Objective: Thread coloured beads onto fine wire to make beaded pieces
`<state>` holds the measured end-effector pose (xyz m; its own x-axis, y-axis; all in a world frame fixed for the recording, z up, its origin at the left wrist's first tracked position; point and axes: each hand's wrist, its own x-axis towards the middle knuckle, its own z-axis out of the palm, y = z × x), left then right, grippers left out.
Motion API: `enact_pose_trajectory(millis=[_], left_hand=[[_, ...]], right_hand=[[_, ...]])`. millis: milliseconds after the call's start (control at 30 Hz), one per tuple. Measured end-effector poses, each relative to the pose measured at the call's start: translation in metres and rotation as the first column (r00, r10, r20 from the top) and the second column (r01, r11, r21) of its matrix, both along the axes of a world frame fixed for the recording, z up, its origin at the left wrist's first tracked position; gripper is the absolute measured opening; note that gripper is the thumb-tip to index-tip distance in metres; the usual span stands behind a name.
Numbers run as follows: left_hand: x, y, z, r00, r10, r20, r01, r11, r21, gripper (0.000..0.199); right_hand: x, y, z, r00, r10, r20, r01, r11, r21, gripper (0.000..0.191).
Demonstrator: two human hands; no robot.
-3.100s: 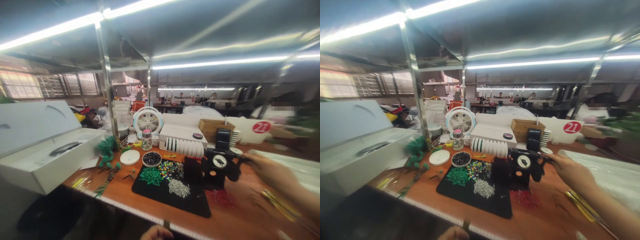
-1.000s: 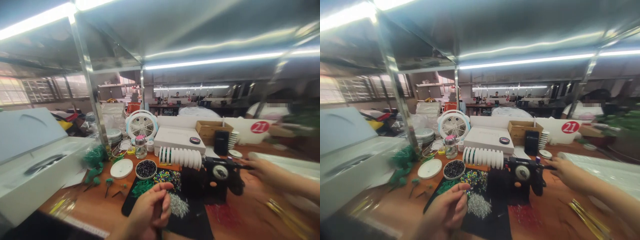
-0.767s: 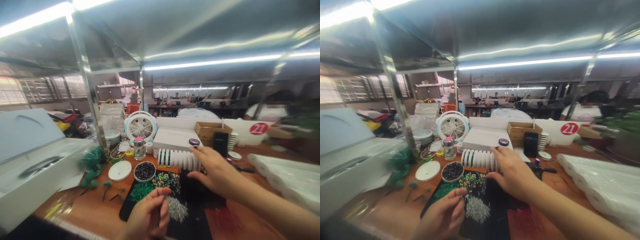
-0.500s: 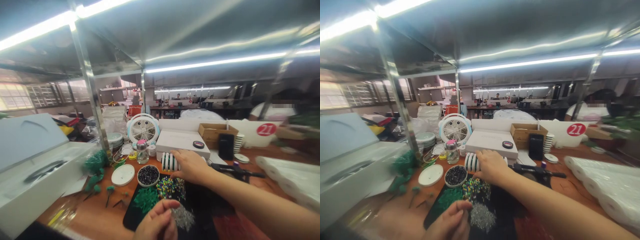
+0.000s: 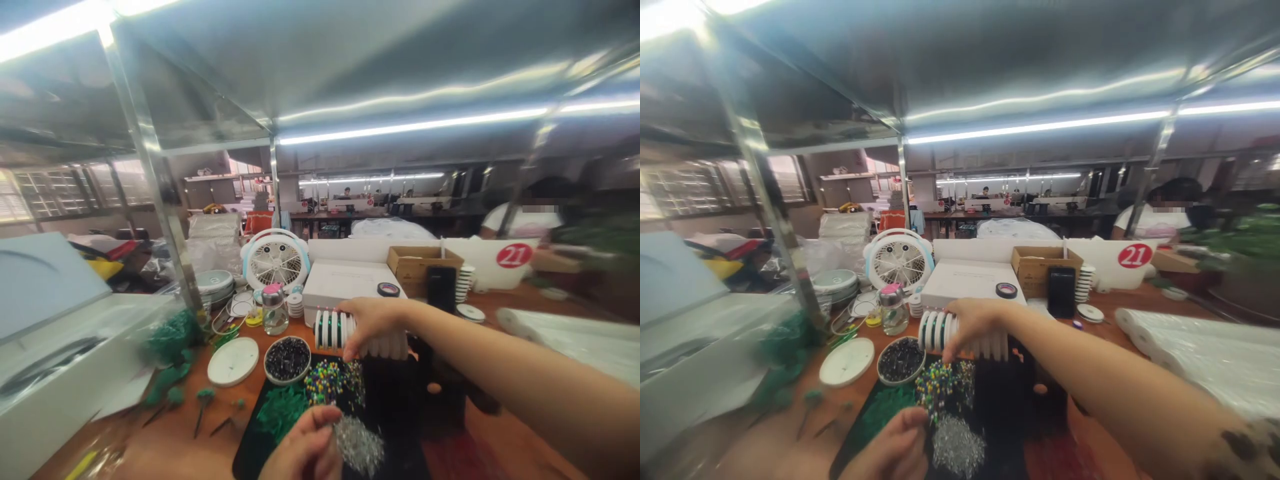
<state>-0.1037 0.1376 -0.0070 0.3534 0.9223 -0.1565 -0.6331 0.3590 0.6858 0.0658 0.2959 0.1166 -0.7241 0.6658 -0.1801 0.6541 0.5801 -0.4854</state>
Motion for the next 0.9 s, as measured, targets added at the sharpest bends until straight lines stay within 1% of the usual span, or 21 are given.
enact_pose_trajectory(millis=[67, 167, 233, 300, 367, 433, 467, 533, 600, 667, 700, 833, 900], left_hand=[[0.001, 0.007, 0.014, 0.999, -0.032, -0.005, 0.032, 0.999, -0.029, 0.033], [0.002, 0.015, 0.032, 0.999, -0.011, -0.032, 0.007, 0.993, -0.118, 0.031], [0.003, 0.02, 0.041, 0.998, 0.03, -0.054, -0.038, 0.987, -0.158, 0.024], [0.006, 0.024, 0.046, 0.996, 0.048, -0.079, -0.062, 0.981, -0.183, 0.017], [0.009, 0.027, 0.05, 0.994, 0.057, -0.093, -0.075, 0.978, -0.195, 0.013], [0.011, 0.031, 0.052, 0.994, 0.063, -0.093, -0.08, 0.978, -0.191, 0.014], [0.011, 0.032, 0.052, 0.993, 0.067, -0.092, -0.083, 0.98, -0.183, 0.015], [0.011, 0.036, 0.051, 0.992, 0.071, -0.1, -0.087, 0.983, -0.163, 0.018], [0.01, 0.041, 0.048, 0.992, 0.053, -0.111, -0.069, 0.986, -0.152, 0.02], [0.008, 0.046, 0.046, 0.991, 0.033, -0.128, -0.052, 0.988, -0.143, 0.021], [0.008, 0.049, 0.045, 0.989, 0.037, -0.142, -0.056, 0.989, -0.133, 0.02], [0.005, 0.058, 0.048, 0.976, 0.095, -0.195, -0.115, 0.989, -0.095, 0.016], [0.004, 0.06, 0.051, 0.973, 0.081, -0.214, -0.103, 0.99, -0.092, 0.015]], right_hand=[[0.003, 0.014, -0.001, 0.998, 0.01, -0.061, -0.019, 0.989, -0.145, 0.072], [0.007, 0.033, -0.011, 0.978, -0.047, -0.205, -0.02, 0.949, -0.314, 0.061], [0.01, 0.042, -0.016, 0.955, -0.115, -0.272, 0.01, 0.933, -0.361, 0.059], [0.014, 0.047, -0.018, 0.936, -0.158, -0.314, 0.035, 0.931, -0.363, 0.053], [0.016, 0.044, -0.015, 0.934, -0.17, -0.315, 0.064, 0.945, -0.32, 0.043], [0.017, 0.034, -0.009, 0.953, -0.18, -0.243, 0.134, 0.972, -0.193, 0.037], [0.017, 0.026, -0.007, 0.965, -0.188, -0.184, 0.172, 0.98, -0.101, 0.038], [0.013, 0.009, -0.002, 0.979, -0.196, -0.062, 0.201, 0.976, 0.087, 0.051], [0.006, -0.007, 0.0, 0.978, -0.206, 0.007, 0.2, 0.957, 0.208, 0.065], [0.001, -0.016, 0.001, 0.975, -0.22, 0.038, 0.205, 0.949, 0.241, 0.073], [-0.001, -0.017, 0.001, 0.973, -0.226, 0.049, 0.209, 0.95, 0.234, 0.075], [-0.003, -0.006, 0.006, 0.973, -0.203, 0.107, 0.187, 0.972, 0.141, 0.081], [-0.003, 0.001, 0.007, 0.967, -0.225, 0.119, 0.21, 0.97, 0.125, 0.081]])
